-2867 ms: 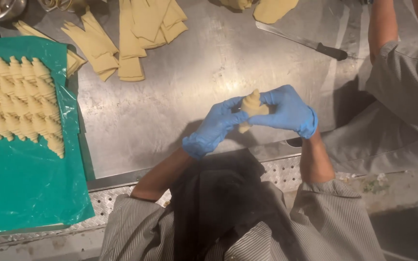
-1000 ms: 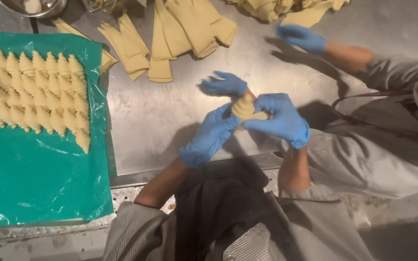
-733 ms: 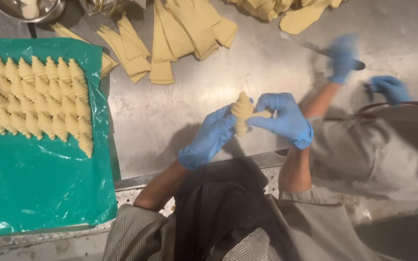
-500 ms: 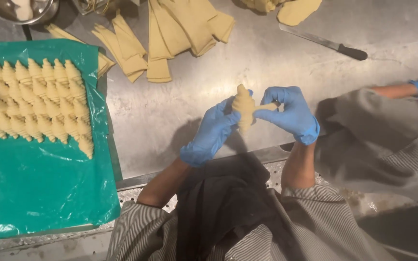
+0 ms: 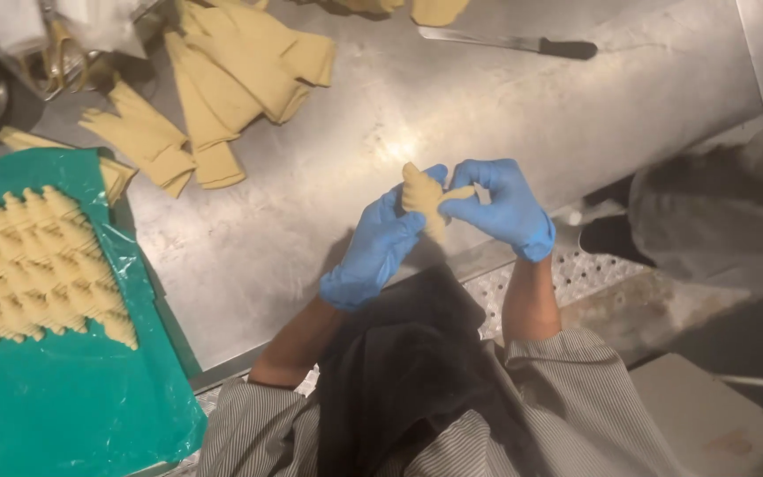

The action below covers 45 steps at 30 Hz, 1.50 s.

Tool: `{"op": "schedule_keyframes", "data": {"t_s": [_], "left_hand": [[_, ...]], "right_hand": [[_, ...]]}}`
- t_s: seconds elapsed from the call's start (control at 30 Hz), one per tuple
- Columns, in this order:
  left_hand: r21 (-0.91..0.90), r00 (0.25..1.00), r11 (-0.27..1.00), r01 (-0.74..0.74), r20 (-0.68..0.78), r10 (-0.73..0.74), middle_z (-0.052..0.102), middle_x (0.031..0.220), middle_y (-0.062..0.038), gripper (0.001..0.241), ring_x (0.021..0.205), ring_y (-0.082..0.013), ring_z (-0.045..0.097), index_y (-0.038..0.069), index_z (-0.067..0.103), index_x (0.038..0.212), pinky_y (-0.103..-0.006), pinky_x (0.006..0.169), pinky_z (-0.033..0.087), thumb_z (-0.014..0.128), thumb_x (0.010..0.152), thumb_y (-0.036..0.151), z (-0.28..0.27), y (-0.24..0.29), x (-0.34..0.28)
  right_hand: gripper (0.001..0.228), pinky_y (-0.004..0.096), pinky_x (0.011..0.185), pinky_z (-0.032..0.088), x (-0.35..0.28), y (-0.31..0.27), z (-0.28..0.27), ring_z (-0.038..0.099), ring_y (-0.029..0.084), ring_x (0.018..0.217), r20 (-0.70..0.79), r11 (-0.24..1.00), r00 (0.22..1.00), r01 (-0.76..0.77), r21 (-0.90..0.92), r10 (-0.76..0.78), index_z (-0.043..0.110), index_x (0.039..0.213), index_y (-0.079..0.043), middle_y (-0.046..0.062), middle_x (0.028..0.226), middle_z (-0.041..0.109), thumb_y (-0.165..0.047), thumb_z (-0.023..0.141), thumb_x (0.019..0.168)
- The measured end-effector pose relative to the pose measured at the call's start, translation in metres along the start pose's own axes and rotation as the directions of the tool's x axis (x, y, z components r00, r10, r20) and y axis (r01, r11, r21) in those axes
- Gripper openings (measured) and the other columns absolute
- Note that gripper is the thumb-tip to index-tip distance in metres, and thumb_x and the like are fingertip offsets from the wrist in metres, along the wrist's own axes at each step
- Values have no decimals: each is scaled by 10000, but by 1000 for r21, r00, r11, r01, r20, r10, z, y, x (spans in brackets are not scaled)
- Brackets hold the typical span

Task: Rolling triangular dough pieces into croissant shapes on a kitchen workbench.

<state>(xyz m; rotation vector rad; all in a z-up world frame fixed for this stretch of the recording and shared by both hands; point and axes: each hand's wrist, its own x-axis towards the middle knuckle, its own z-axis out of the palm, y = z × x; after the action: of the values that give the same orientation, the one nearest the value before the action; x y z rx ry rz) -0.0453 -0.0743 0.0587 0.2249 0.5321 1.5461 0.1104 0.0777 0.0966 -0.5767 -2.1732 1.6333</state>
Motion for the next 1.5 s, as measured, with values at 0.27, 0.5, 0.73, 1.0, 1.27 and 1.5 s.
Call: {"op": "schedule_keyframes", "data": {"t_s": [0.27, 0.5, 0.73, 1.0, 1.27, 1.5], "left_hand": [[88, 999, 995, 38, -20, -37, 543, 1466, -154, 699, 1272, -191, 578, -57, 380, 1590, -291, 1061, 481, 688, 979, 88, 38, -15, 30], [193, 998, 981, 28, -55, -18, 552, 1527, -95, 715, 949, -163, 466, -39, 424, 1570, -262, 739, 402, 734, 940, 93, 50, -39, 56], [101, 996, 992, -74, 52, 69, 546, 1486, -137, 700, 1363, -216, 544, -48, 392, 1558, -336, 1208, 424, 719, 947, 51, 59, -67, 80], [69, 992, 989, -127, 7, 127, 555, 1426, -174, 695, 1299, -246, 580, -81, 395, 1551, -384, 1139, 471, 712, 945, 43, 52, -62, 78], [219, 952, 944, -248, -128, 279, 630, 1318, -206, 665, 1135, -244, 614, -121, 470, 1521, -361, 991, 520, 730, 953, 107, -3, -38, 33], [135, 931, 943, -304, -165, 324, 603, 1363, -171, 707, 1252, -237, 629, -62, 421, 1497, -356, 1097, 548, 755, 917, 165, -128, 0, -78]], "right_hand": [[148, 257, 735, 498, -22, 22, -42, 609, 82, 725, -92, 996, 995, 36, -77, -43, 666, 831, -15, 30, 770, 678, -101, 756, 910], [127, 276, 711, 480, -34, 25, -68, 591, 107, 718, -113, 995, 993, 23, -98, -34, 687, 847, -6, 48, 781, 702, -94, 731, 927], [125, 264, 682, 467, -42, 34, -90, 558, 104, 696, -193, 989, 980, 21, -150, -50, 670, 884, 10, 41, 729, 604, -85, 751, 877], [117, 239, 643, 473, -25, 31, -91, 606, 95, 668, -120, 997, 993, 7, -73, -16, 635, 799, -8, 33, 720, 646, -21, 700, 896], [67, 251, 683, 469, 18, 69, -30, 592, 106, 716, 86, 988, 995, 42, 149, -55, 632, 876, 4, 58, 823, 655, 2, 649, 941], [526, 311, 1014, 522, 70, 64, 152, 585, 189, 1268, 429, 937, 899, -224, 268, 92, 455, 1404, -69, 110, 1424, 577, -128, 599, 902]]}}
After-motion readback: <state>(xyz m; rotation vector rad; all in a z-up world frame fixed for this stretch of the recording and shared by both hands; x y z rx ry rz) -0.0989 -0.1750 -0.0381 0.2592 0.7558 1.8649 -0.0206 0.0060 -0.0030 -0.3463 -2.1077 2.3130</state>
